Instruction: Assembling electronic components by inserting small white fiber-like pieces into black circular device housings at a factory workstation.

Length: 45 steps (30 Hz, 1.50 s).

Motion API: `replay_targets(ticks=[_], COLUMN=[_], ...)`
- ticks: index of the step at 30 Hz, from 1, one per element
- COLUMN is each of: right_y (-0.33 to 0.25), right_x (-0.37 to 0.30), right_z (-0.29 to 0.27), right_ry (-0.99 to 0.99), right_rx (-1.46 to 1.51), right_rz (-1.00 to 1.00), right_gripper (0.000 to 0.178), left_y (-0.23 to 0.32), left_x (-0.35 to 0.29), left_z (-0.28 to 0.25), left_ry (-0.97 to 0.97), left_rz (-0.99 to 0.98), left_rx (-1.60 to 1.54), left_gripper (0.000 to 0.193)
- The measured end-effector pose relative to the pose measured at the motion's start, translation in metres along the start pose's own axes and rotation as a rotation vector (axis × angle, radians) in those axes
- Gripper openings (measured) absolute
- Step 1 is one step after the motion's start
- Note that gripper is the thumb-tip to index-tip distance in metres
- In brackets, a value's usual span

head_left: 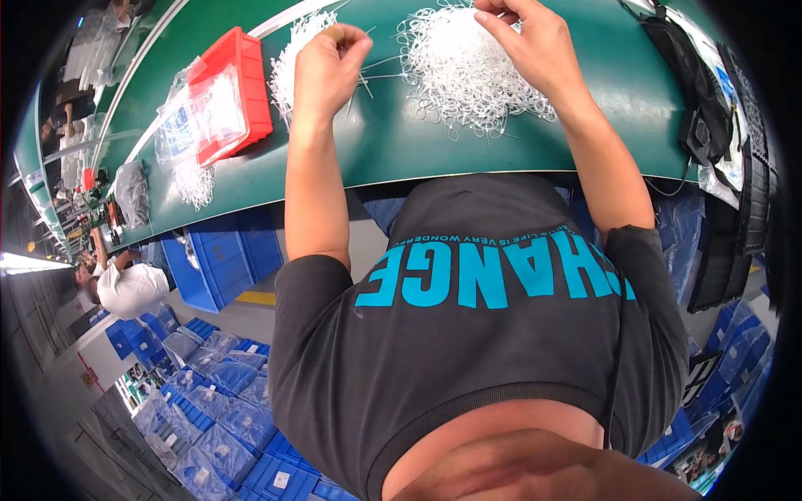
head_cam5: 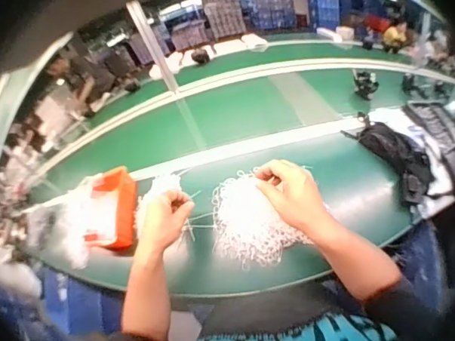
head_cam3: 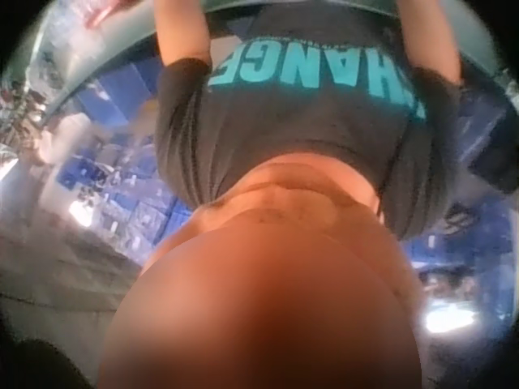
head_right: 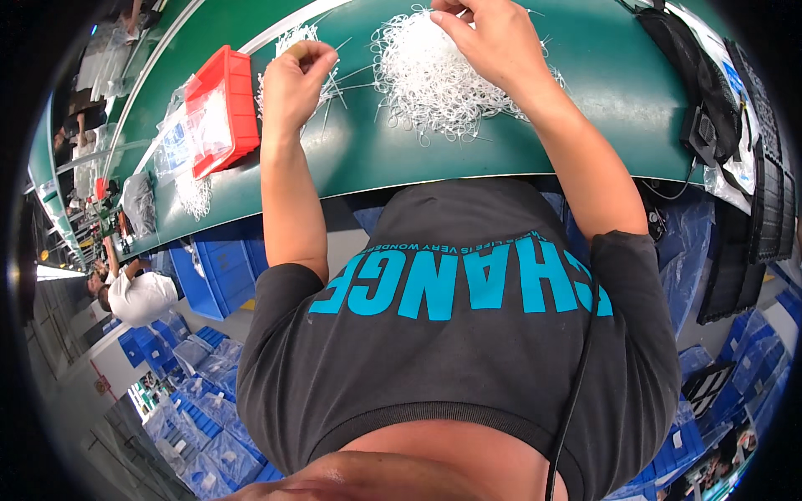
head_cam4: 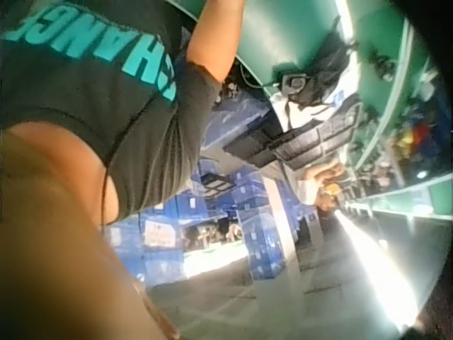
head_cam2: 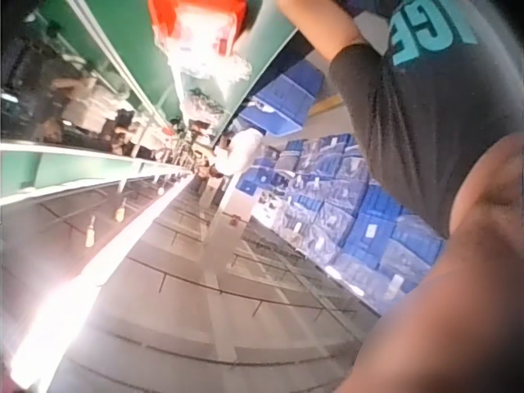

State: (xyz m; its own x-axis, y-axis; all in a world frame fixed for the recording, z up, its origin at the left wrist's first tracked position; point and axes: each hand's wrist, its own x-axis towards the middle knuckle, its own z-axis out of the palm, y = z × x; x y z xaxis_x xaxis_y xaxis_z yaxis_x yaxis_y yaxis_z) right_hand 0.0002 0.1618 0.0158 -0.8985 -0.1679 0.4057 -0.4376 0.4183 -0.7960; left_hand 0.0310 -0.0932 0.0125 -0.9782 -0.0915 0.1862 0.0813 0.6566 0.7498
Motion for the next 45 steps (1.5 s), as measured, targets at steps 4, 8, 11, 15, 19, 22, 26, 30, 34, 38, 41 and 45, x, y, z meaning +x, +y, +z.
replay_targets(ticks=[4, 8, 11, 15, 19, 22, 26, 30, 34, 38, 41, 45], right_y=[0.001, -0.01, -0.01, -0.011, -0.005, 0.0, -0.013, -0.022, -0.021, -0.02, -0.022, -0.019], right_x=[-0.002, -0.003, -0.003, -0.003, -0.004, -0.004, -0.004, -0.005, -0.006, -0.006, -0.006, -0.01], right_z=[-0.002, -0.002, -0.004, -0.008, -0.007, -0.002, 0.012, 0.025, 0.021, 0.023, 0.024, 0.027], right_ry=[0.013, -0.02, -0.026, -0.028, -0.057, -0.045, -0.008, -0.039, -0.183, -0.05, 0.049, 0.061], right_rx=[0.009, 0.042, 0.02, 0.011, 0.032, 0.047, 0.098, 0.222, 0.366, 0.378, 0.412, 0.439], right_rz=[0.015, -0.004, 0.03, 0.006, -0.047, -0.12, -0.211, -0.186, -0.074, -0.083, -0.061, 0.005], right_gripper=[0.014, 0.015, 0.015, 0.015, 0.016, 0.018, 0.024, 0.026, 0.021, 0.019, 0.021, 0.018], left_y=[-0.019, -0.028, -0.033, -0.039, -0.033, -0.012, 0.007, 0.033, 0.039, 0.04, 0.047, 0.05], left_x=[-0.001, 0.003, 0.013, 0.015, 0.018, 0.027, 0.027, 0.014, 0.001, -0.008, -0.015, -0.016], left_z=[0.015, 0.03, 0.041, 0.041, 0.033, 0.02, 0.013, 0.017, 0.029, 0.04, 0.049, 0.057], left_ry=[-0.165, -0.21, -0.266, -0.289, -0.133, -0.049, -0.031, -0.123, -0.129, -0.057, -0.079, -0.002], left_rz=[0.02, 0.103, 0.12, 0.146, 0.22, 0.032, 0.006, 0.006, 0.041, 0.023, -0.016, 0.026], left_rx=[0.286, 0.434, 0.465, 0.564, 0.41, 0.071, -0.935, -1.233, -1.22, -1.002, -0.917, -0.965], left_gripper=[0.012, 0.014, 0.012, 0.012, 0.009, 0.009, 0.01, 0.008, 0.008, 0.011, 0.01, 0.01])
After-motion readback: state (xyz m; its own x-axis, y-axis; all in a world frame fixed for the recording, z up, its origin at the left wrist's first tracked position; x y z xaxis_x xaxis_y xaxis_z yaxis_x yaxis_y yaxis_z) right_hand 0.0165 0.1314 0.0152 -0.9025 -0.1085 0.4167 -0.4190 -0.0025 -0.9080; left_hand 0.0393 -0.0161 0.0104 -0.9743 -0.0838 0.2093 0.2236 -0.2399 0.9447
